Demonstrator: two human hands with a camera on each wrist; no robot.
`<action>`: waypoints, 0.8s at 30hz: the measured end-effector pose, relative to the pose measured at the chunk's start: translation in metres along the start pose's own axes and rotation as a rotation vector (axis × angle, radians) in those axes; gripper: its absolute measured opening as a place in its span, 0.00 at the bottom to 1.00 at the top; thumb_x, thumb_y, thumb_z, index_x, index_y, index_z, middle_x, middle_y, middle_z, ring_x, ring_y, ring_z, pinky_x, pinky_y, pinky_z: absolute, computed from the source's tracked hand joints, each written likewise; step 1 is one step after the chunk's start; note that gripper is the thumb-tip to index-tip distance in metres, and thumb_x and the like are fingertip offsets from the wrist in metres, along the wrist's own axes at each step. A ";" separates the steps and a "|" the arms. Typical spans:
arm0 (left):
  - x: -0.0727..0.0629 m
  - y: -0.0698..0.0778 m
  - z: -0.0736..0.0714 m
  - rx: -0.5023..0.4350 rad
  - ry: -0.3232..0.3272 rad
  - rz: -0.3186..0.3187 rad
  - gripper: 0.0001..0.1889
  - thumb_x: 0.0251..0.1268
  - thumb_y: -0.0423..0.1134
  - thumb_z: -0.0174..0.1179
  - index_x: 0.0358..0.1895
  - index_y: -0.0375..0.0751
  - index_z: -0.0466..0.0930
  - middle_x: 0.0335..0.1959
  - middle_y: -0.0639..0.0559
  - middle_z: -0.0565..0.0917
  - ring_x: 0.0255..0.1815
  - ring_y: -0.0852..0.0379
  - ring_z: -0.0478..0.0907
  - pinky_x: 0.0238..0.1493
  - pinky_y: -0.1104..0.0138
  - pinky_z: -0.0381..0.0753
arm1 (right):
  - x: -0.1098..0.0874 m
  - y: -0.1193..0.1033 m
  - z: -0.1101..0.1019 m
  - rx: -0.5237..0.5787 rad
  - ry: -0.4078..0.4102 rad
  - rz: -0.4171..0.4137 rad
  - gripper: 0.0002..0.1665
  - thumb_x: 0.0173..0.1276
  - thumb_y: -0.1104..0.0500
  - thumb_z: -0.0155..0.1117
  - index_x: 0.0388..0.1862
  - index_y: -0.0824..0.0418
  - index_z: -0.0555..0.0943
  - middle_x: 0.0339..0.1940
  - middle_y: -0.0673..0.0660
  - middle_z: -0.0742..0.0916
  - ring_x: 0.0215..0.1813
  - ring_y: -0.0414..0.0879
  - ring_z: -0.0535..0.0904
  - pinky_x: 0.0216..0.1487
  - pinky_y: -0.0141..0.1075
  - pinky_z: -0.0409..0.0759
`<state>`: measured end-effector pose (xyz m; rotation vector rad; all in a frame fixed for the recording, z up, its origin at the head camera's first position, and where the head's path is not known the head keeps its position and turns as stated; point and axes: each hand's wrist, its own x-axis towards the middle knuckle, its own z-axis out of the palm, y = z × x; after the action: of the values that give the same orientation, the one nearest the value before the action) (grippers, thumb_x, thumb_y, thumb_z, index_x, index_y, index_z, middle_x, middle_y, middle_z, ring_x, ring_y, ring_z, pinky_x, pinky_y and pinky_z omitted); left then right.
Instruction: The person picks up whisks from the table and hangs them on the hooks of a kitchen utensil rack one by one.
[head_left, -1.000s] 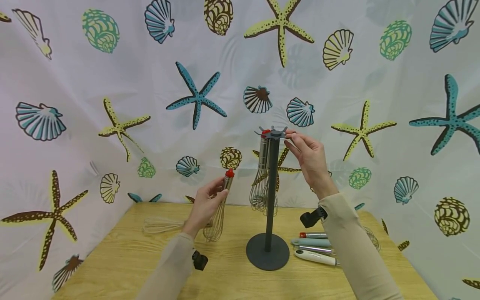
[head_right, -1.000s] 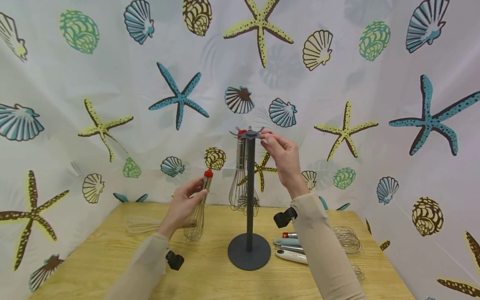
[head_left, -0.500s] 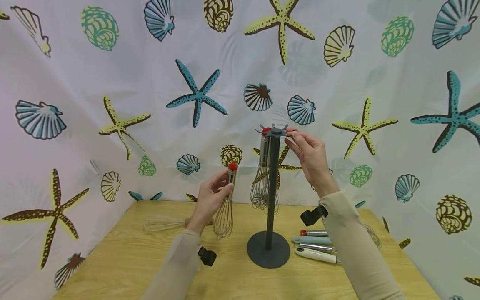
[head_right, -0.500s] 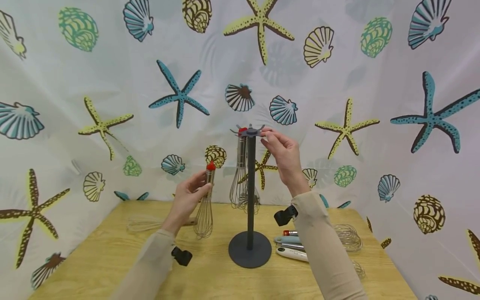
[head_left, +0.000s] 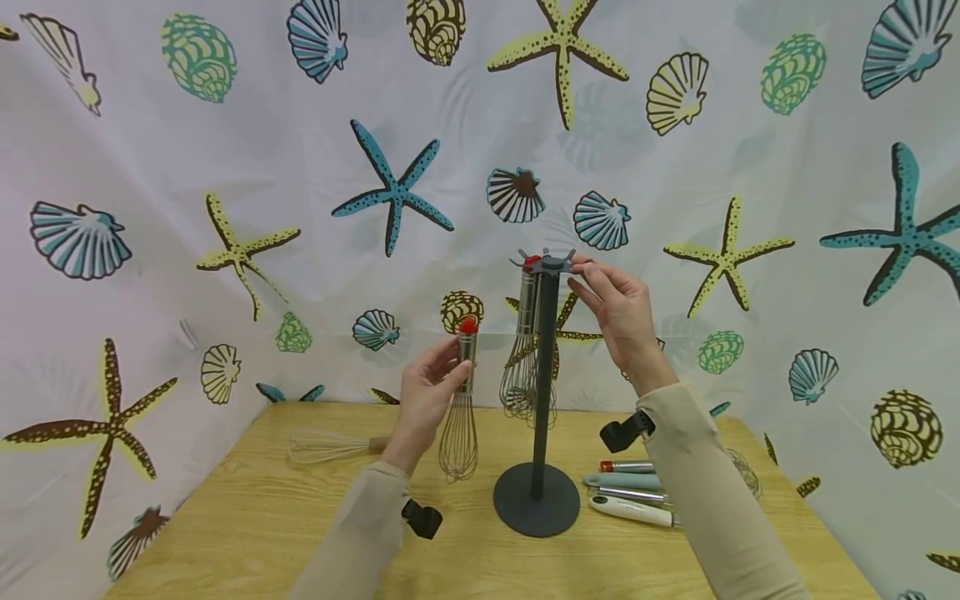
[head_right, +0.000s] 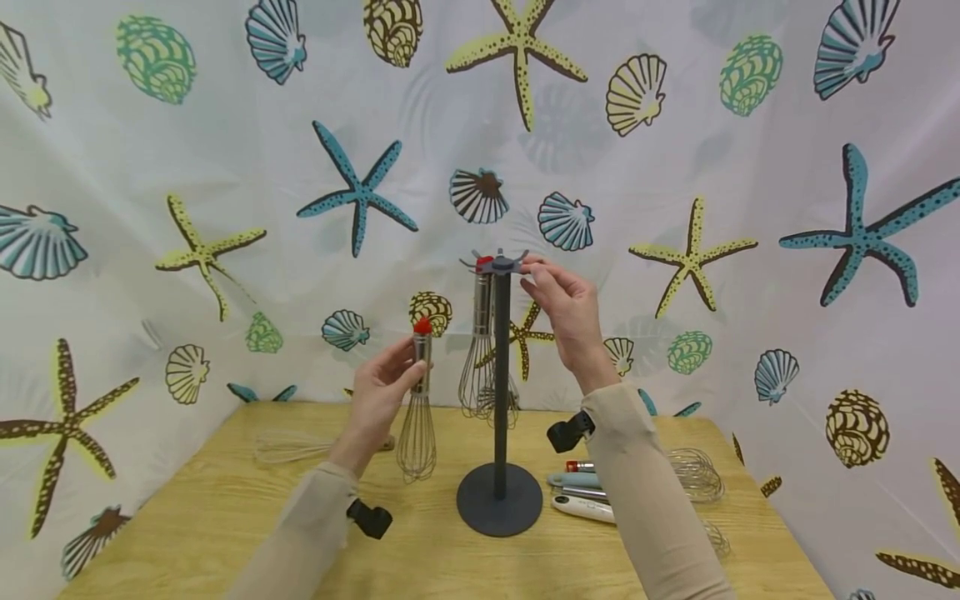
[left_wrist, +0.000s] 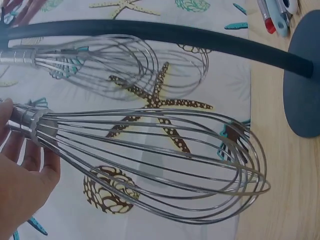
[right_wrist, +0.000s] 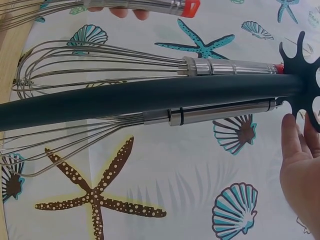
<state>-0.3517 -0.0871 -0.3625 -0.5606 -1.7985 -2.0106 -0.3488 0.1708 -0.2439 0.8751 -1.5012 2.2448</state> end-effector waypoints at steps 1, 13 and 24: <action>-0.001 0.002 0.002 -0.005 0.007 0.008 0.23 0.66 0.30 0.62 0.64 0.44 0.77 0.58 0.40 0.81 0.48 0.61 0.82 0.45 0.71 0.81 | 0.000 0.000 0.000 0.000 -0.001 0.000 0.10 0.74 0.59 0.59 0.38 0.58 0.87 0.55 0.56 0.81 0.65 0.46 0.75 0.66 0.40 0.74; 0.003 0.014 0.016 -0.021 0.019 0.073 0.23 0.66 0.32 0.63 0.65 0.46 0.76 0.60 0.44 0.82 0.50 0.60 0.82 0.46 0.71 0.81 | -0.001 0.002 0.001 -0.006 0.003 0.006 0.09 0.73 0.59 0.59 0.38 0.57 0.87 0.56 0.57 0.81 0.66 0.47 0.74 0.66 0.40 0.74; 0.011 0.031 0.028 -0.003 0.028 0.082 0.23 0.67 0.35 0.63 0.65 0.49 0.76 0.59 0.49 0.82 0.51 0.59 0.81 0.47 0.72 0.80 | -0.001 0.001 0.002 -0.002 0.006 -0.006 0.10 0.74 0.60 0.59 0.38 0.57 0.87 0.56 0.58 0.81 0.67 0.48 0.74 0.66 0.40 0.74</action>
<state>-0.3436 -0.0623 -0.3274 -0.5947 -1.7281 -1.9576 -0.3482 0.1687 -0.2442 0.8700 -1.4956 2.2398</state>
